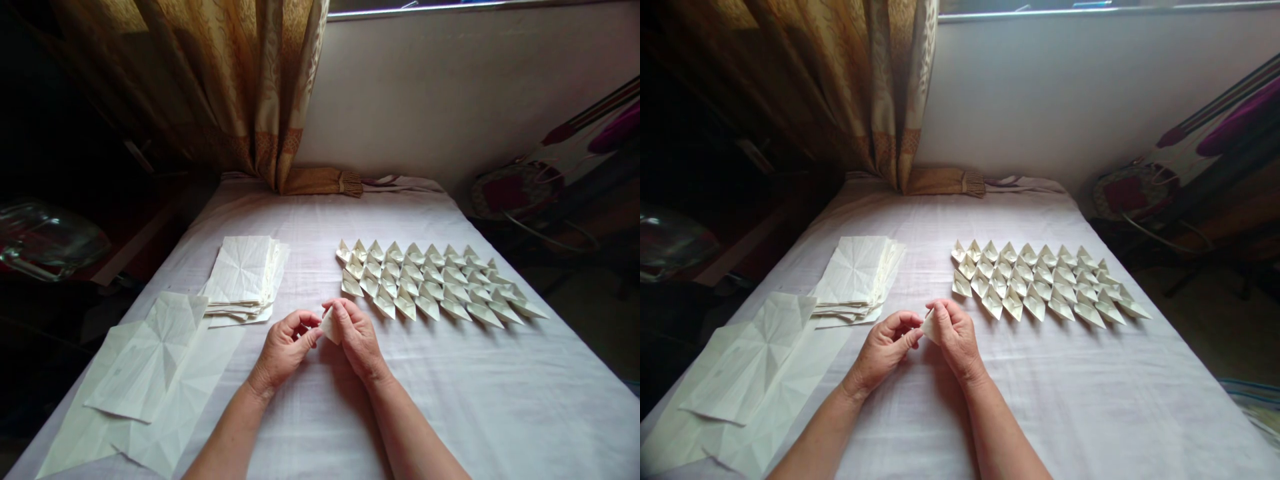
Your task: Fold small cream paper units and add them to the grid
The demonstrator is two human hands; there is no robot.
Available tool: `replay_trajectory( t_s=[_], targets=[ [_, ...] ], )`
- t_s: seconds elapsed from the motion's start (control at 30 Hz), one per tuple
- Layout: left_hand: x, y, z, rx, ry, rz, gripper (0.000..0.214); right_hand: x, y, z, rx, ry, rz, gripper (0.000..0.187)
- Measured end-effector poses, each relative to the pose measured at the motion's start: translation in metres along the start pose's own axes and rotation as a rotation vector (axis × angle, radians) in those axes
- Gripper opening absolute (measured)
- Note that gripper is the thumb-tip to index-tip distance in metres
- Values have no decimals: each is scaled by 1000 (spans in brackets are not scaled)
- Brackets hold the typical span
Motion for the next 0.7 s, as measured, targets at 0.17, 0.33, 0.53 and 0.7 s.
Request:
replay_trajectory(
  t_s=[0.17, 0.33, 0.53, 0.7],
  targets=[
    [0, -1, 1, 123, 69, 31, 19, -2, 0, -2, 20, -2, -34, 51],
    [-1, -2, 9, 193, 172, 31, 17, -3, 1, 0, -1, -20, -20, 52],
    [-1, -1, 3, 127, 125, 8, 20, -1, 0, -2, -32, -51, -38, 51],
    [-3, 0, 4, 178, 168, -11, 16, -1, -1, -2, -50, -36, -43, 50]
  ],
)
Point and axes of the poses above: each hand's wrist, its own y-axis towards the middle knuckle, its own x-axis out of the palm, z = x × y, the point moved 2 cm from there along y, towards the middle knuckle, and after that the axes turned 7 degrees about x, right-handed, at the moved point
